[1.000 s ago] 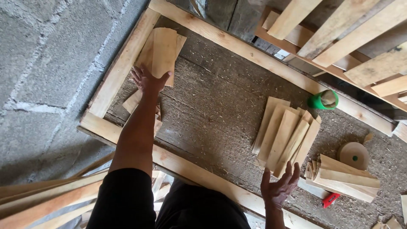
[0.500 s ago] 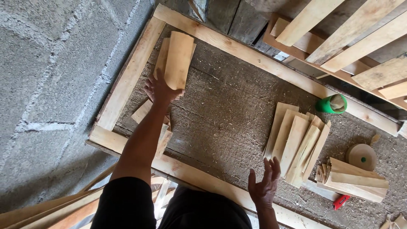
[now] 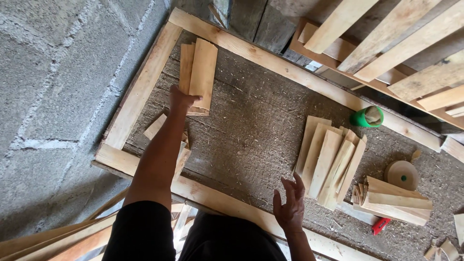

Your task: Arranging and trimming small wood pieces within a wooden frame on a workbench.

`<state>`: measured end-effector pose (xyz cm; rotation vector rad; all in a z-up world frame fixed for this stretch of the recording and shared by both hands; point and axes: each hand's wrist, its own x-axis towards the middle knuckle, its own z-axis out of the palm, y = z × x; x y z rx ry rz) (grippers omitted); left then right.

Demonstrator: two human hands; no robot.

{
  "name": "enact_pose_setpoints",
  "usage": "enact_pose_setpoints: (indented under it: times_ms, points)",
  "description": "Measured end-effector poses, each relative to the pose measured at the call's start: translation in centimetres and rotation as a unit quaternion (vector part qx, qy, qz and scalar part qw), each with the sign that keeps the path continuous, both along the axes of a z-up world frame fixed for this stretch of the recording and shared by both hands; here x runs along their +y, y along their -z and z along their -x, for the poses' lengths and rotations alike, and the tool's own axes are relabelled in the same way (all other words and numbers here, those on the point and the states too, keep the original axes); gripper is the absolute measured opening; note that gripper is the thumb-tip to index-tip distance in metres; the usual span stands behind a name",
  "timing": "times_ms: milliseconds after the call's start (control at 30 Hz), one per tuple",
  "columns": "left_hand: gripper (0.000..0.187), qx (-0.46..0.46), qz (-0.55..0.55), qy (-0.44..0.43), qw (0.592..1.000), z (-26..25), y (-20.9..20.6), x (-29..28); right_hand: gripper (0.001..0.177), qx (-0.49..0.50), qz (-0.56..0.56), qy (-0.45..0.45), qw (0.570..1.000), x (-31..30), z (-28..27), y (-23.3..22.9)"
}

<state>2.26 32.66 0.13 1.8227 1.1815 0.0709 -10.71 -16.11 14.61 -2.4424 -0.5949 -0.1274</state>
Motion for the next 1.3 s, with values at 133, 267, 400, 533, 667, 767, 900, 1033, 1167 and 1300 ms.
enact_pose_setpoints:
  times_ms: [133, 267, 400, 533, 667, 767, 900, 1033, 1167, 1300]
  points:
    - [0.076, -0.153, 0.1, 0.015, 0.983, -0.1, 2.1, -1.3, 0.041, 0.04, 0.003, 0.007, 0.999, -1.4, 0.2, 0.5]
    - [0.07, -0.148, 0.117, 0.013, 0.982, -0.4, -0.2, -7.9, 0.037, 0.026, -0.008, 0.009, 1.0, -2.5, 0.8, 0.4]
    - [0.067, -0.176, 0.246, 0.028, 0.953, -0.1, -6.3, -20.0, 0.038, 0.019, -0.046, 0.05, 0.998, -3.9, 0.8, -1.1]
    - [0.06, -0.318, 0.321, 0.119, 0.884, -0.5, -0.8, -33.6, 0.042, -0.098, -0.053, 0.085, 0.99, -6.8, -0.9, -1.3]
    - [0.077, -0.212, 0.28, 0.165, 0.922, 0.8, -7.4, -44.6, 0.04, -0.158, -0.116, 0.146, 0.97, -10.8, -4.0, -1.0]
    - [0.091, -0.146, 0.185, 0.22, 0.946, 1.0, -8.5, -49.2, 0.042, -0.153, -0.112, 0.196, 0.962, -13.1, -5.4, -1.1]
    - [0.08, -0.078, 0.106, 0.325, 0.936, 2.2, -9.3, -50.4, 0.051, -0.061, -0.074, 0.196, 0.976, -15.6, -6.8, 1.1]
    - [0.068, -0.069, 0.095, 0.317, 0.941, 6.2, -9.7, -46.6, 0.048, 0.05, 0.047, 0.171, 0.983, -17.7, -6.9, 4.9]
    - [0.037, -0.213, -0.049, 0.2, 0.955, 11.2, -3.8, -40.5, 0.049, 0.013, -0.032, 0.099, 0.995, -19.0, -6.8, 6.8]
    - [0.022, -0.215, -0.209, 0.07, 0.951, 17.5, -1.5, -31.1, 0.048, -0.107, -0.045, 0.083, 0.99, -19.3, -6.3, 5.4]
